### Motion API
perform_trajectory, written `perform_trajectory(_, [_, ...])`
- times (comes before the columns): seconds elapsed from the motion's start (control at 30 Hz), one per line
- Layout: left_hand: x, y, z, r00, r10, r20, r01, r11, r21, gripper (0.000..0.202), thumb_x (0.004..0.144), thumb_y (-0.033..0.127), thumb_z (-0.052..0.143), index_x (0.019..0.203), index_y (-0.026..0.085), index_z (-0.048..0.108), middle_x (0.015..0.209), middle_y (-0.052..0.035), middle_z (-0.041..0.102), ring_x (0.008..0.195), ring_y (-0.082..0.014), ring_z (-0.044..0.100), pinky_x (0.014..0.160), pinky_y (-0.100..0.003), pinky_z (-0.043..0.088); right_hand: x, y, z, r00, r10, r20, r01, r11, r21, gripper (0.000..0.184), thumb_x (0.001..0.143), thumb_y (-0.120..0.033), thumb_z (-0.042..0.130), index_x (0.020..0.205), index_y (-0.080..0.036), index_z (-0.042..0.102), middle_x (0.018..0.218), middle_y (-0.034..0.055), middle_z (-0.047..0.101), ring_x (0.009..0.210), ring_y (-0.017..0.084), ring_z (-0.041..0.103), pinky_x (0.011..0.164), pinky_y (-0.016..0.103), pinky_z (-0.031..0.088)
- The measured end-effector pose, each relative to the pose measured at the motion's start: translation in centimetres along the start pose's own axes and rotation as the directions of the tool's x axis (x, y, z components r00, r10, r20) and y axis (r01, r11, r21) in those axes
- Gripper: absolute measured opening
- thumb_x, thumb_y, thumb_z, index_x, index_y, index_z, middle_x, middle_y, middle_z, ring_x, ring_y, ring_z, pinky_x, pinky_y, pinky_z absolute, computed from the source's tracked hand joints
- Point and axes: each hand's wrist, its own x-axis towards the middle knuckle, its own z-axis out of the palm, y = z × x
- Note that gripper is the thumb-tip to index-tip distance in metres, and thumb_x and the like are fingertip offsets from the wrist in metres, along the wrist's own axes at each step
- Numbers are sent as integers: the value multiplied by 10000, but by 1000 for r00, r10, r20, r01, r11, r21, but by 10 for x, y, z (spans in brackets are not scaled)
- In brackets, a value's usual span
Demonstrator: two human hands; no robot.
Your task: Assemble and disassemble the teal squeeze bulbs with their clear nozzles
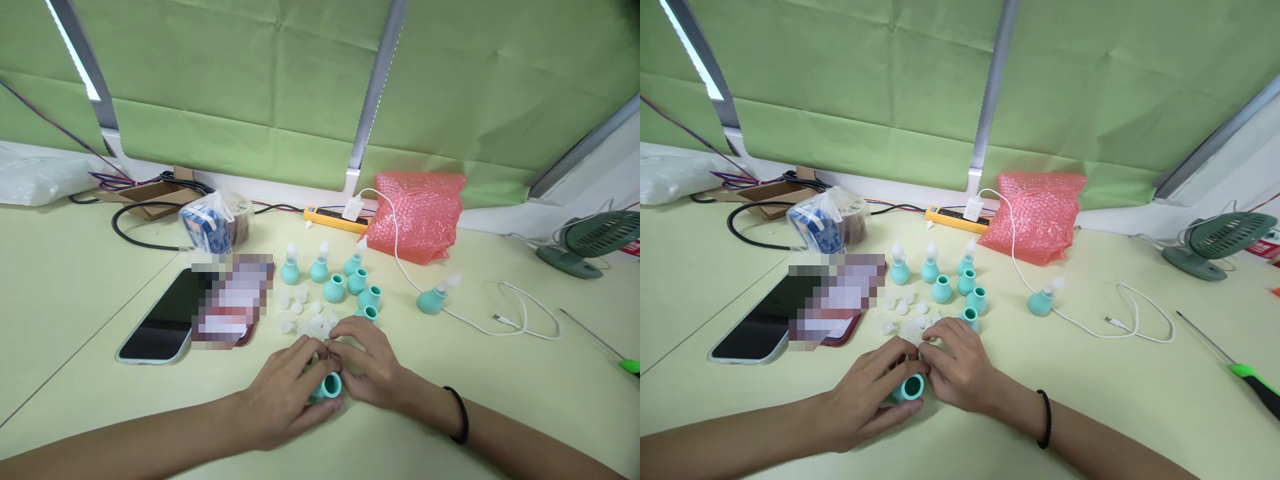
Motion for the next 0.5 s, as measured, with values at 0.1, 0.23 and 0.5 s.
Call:
perform_trajectory(0.1, [-1, -2, 2, 999, -32, -29, 31, 998, -55, 224, 840, 302, 405, 983, 144, 474, 849, -78, 474, 743, -175, 461, 575, -264, 424, 1, -5, -4, 998, 48, -40, -41, 987, 153, 229, 632, -33, 469, 810, -175, 489, 689, 38, 538, 630, 140, 505, 538, 273, 437])
perform_trajectory(0.23, [-1, -5, 5, 991, -126, -35, 119, 982, -144, 245, 835, 329, 425, 976, 144, 501, 855, -75, 472, 724, -158, 479, 586, -262, 435, 4, -12, -12, 1000, 21, 16, -25, 964, 263, 220, 600, -66, 439, 785, -183, 460, 594, 5, 502, 546, 123, 475, 487, 248, 398])
perform_trajectory(0.5, [1, -4, 6, 986, -43, -159, 11, 979, -201, 244, 740, 205, 547, 974, 142, 517, 849, -77, 504, 747, -157, 487, 619, -259, 443, 1, -15, -13, 975, -158, 158, 141, 983, 115, 29, 631, -173, 450, 638, -201, 448, 469, -42, 387, 425, 100, 303, 398, 240, 233])
